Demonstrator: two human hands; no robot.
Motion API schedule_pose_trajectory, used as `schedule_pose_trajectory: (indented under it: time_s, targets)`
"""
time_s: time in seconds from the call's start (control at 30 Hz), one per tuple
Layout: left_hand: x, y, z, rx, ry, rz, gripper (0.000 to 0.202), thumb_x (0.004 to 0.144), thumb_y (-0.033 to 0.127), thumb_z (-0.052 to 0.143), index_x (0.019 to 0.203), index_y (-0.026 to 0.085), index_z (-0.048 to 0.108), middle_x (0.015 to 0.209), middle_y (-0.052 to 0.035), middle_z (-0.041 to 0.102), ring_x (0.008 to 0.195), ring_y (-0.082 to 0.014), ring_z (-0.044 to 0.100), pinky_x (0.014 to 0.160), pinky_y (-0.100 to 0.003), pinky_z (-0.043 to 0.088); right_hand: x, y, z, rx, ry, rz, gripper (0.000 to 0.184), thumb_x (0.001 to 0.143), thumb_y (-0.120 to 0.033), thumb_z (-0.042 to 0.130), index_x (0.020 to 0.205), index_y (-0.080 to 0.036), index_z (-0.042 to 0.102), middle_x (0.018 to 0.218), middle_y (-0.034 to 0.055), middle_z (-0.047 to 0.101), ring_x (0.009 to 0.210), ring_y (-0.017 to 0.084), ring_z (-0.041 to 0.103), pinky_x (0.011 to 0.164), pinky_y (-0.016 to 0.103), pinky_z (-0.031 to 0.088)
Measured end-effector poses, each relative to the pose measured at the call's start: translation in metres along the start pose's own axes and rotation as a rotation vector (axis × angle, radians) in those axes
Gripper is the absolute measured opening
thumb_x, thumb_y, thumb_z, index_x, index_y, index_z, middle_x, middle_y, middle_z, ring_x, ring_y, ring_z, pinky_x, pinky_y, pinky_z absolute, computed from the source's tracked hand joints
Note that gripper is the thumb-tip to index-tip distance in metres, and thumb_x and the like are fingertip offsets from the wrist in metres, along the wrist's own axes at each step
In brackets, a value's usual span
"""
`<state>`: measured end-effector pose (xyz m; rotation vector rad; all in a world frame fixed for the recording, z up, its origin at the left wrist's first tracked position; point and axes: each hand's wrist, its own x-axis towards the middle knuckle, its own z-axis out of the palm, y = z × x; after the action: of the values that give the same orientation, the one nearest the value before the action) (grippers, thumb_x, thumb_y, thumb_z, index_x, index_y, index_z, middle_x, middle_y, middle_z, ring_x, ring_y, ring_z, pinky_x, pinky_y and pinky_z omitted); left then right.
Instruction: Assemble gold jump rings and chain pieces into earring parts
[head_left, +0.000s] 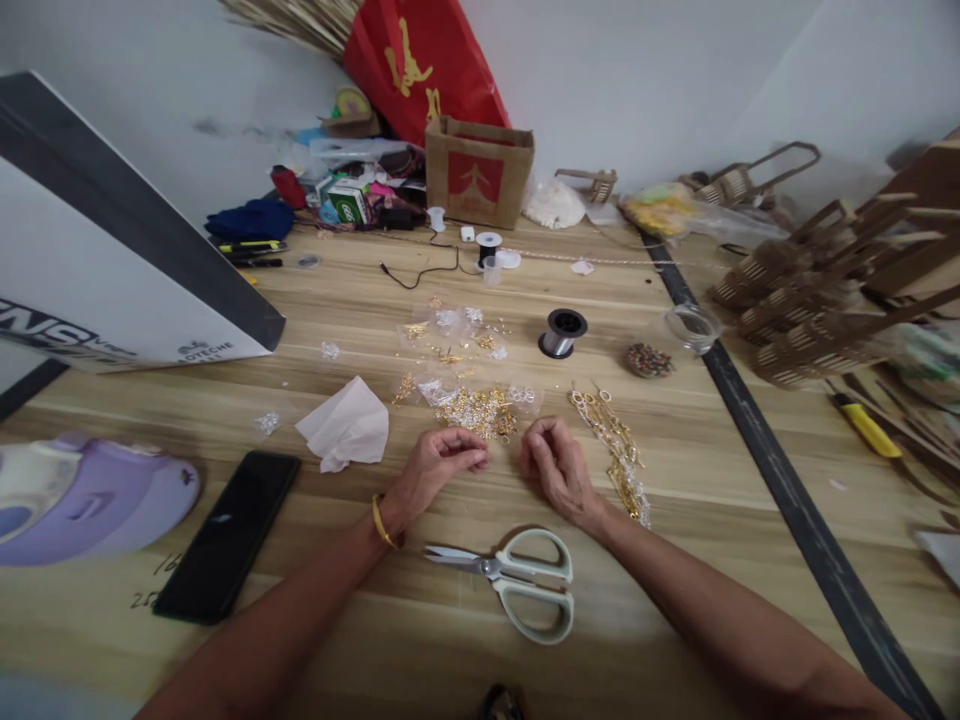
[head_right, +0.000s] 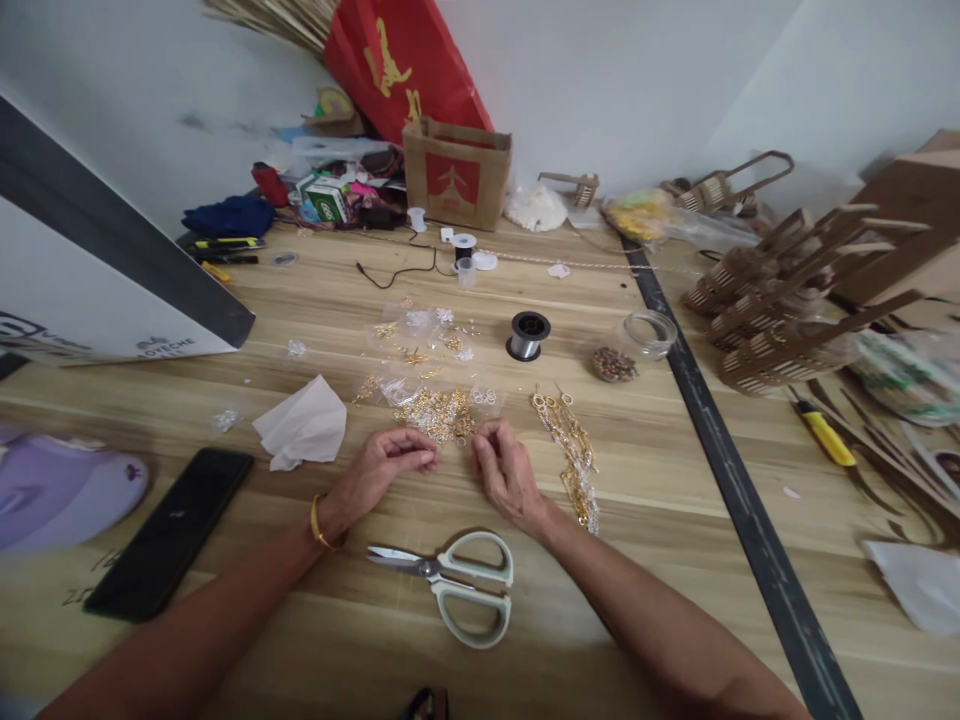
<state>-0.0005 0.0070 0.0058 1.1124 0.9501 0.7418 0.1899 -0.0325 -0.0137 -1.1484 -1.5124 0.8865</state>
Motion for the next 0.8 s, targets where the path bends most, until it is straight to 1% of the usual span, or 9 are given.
schedule_pose_trajectory:
  time_s: [0.2, 0.33, 0.4, 0.47, 0.53, 0.57, 0.63, 0.7, 0.8]
  targets:
    - [0.000, 0.000, -0.002, 0.039, -0.017, 0.028, 0.018, 0.072, 0.027, 0.069, 0.078, 0.011, 0.069, 0.071, -0.0046, 0.070, 0.068, -0.0146, 0.063, 0.068, -0.026, 0.050, 0.004, 0.001, 0.000, 0.020, 0.012, 0.025, 0.022, 0.096, -0.038, 0.040, 0.083, -0.021, 0.044, 0.058, -0.0031, 0.047, 0.049, 0.012, 0.042, 0.047, 0.025, 0.034]
    - [0.001, 0.000, -0.002, 0.044, -0.006, 0.047, 0.016, 0.071, 0.027, 0.071, 0.076, 0.012, 0.068, 0.069, -0.0029, 0.069, 0.066, -0.0139, 0.062, 0.068, -0.026, 0.049, 0.004, 0.000, 0.000, 0.117, -0.034, 0.065, 0.023, 0.094, -0.041, 0.042, 0.087, -0.020, 0.046, 0.065, 0.0000, 0.055, 0.052, 0.012, 0.048, 0.047, 0.024, 0.039]
    - [0.001, 0.002, -0.001, 0.058, -0.005, 0.047, 0.016, 0.070, 0.028, 0.071, 0.074, 0.013, 0.068, 0.067, -0.0023, 0.067, 0.064, -0.0136, 0.060, 0.067, -0.026, 0.049, 0.004, -0.003, 0.000, 0.210, -0.064, 0.090, 0.024, 0.093, -0.044, 0.044, 0.087, -0.020, 0.046, 0.074, 0.0026, 0.059, 0.057, 0.013, 0.054, 0.048, 0.025, 0.044]
    - [-0.001, 0.004, 0.001, 0.087, -0.009, 0.035, 0.016, 0.069, 0.028, 0.071, 0.073, 0.013, 0.067, 0.064, -0.0017, 0.066, 0.063, -0.0134, 0.059, 0.065, -0.025, 0.048, 0.006, -0.007, 0.000, 0.318, -0.080, 0.119, 0.027, 0.091, -0.047, 0.046, 0.086, -0.020, 0.045, 0.086, 0.0056, 0.061, 0.062, 0.014, 0.059, 0.050, 0.026, 0.048]
    - [-0.002, 0.007, 0.002, 0.114, -0.027, 0.025, 0.016, 0.069, 0.028, 0.071, 0.071, 0.013, 0.066, 0.063, -0.0011, 0.064, 0.063, -0.0129, 0.058, 0.064, -0.024, 0.046, 0.008, -0.009, 0.000, 0.430, -0.109, 0.175, 0.030, 0.089, -0.050, 0.049, 0.086, -0.021, 0.043, 0.097, 0.0076, 0.061, 0.064, 0.014, 0.062, 0.051, 0.026, 0.051]
    - [-0.003, 0.008, 0.003, 0.122, -0.042, 0.023, 0.016, 0.070, 0.028, 0.070, 0.071, 0.013, 0.066, 0.062, -0.0008, 0.064, 0.062, -0.0126, 0.057, 0.064, -0.024, 0.046, 0.010, -0.010, 0.000, 0.484, -0.133, 0.213, 0.030, 0.088, -0.050, 0.050, 0.086, -0.021, 0.043, 0.099, 0.0077, 0.062, 0.064, 0.014, 0.063, 0.050, 0.025, 0.051]
    - [-0.004, 0.010, 0.004, 0.126, -0.080, 0.026, 0.016, 0.070, 0.028, 0.070, 0.071, 0.013, 0.066, 0.063, -0.0006, 0.063, 0.062, -0.0119, 0.056, 0.063, -0.023, 0.045, 0.012, -0.011, -0.001, 0.589, -0.195, 0.301, 0.030, 0.087, -0.050, 0.052, 0.085, -0.022, 0.041, 0.095, 0.0063, 0.063, 0.064, 0.014, 0.064, 0.049, 0.023, 0.051]
    - [-0.004, 0.011, 0.003, 0.124, -0.122, 0.024, 0.016, 0.070, 0.028, 0.070, 0.070, 0.013, 0.066, 0.063, -0.0006, 0.063, 0.062, -0.0115, 0.055, 0.063, -0.022, 0.044, 0.014, -0.010, -0.001, 0.684, -0.244, 0.382, 0.030, 0.087, -0.048, 0.053, 0.084, -0.022, 0.039, 0.086, 0.0038, 0.065, 0.063, 0.013, 0.065, 0.048, 0.021, 0.050]
    - [-0.003, 0.008, 0.001, 0.108, -0.182, 0.013, 0.016, 0.071, 0.029, 0.069, 0.069, 0.013, 0.066, 0.062, -0.0006, 0.062, 0.061, -0.0113, 0.055, 0.063, -0.022, 0.045, 0.015, -0.008, -0.001, 0.781, -0.270, 0.454, 0.029, 0.087, -0.045, 0.055, 0.081, -0.022, 0.038, 0.075, 0.0002, 0.064, 0.058, 0.011, 0.063, 0.047, 0.019, 0.049]
